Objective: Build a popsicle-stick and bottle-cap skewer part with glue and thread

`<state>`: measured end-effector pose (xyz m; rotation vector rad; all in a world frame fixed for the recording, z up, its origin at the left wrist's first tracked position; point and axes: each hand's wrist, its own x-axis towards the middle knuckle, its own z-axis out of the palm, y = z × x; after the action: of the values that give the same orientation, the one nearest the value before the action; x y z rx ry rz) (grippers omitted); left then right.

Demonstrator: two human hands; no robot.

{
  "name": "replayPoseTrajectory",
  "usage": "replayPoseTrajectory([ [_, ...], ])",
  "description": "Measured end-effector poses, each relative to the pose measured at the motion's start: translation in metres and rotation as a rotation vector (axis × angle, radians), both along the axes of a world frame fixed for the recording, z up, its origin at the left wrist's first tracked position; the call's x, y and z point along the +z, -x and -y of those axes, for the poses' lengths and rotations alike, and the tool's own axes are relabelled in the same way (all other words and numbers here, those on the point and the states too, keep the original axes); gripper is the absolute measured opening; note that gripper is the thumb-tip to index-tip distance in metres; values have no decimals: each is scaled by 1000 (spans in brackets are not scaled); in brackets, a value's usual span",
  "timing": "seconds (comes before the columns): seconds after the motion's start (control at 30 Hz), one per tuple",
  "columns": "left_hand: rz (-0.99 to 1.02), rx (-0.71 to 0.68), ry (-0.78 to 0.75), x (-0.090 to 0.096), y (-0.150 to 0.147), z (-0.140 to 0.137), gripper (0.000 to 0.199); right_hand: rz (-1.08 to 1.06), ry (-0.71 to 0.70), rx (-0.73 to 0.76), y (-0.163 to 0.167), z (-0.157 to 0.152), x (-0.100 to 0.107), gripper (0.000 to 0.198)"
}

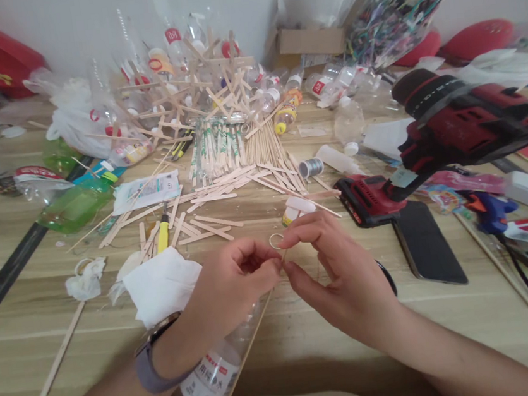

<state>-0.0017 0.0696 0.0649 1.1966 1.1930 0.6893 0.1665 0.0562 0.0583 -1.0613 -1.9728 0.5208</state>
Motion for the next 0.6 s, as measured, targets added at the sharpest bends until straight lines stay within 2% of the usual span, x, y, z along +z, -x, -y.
replayPoseTrajectory([
  [0.13,53,-27,35,4,1,-1,7,-26,31,23,-1,-1,1,30],
  [0.6,2,-55,35,6,2,-1,9,-103,118,19,-1,1,-3,31],
])
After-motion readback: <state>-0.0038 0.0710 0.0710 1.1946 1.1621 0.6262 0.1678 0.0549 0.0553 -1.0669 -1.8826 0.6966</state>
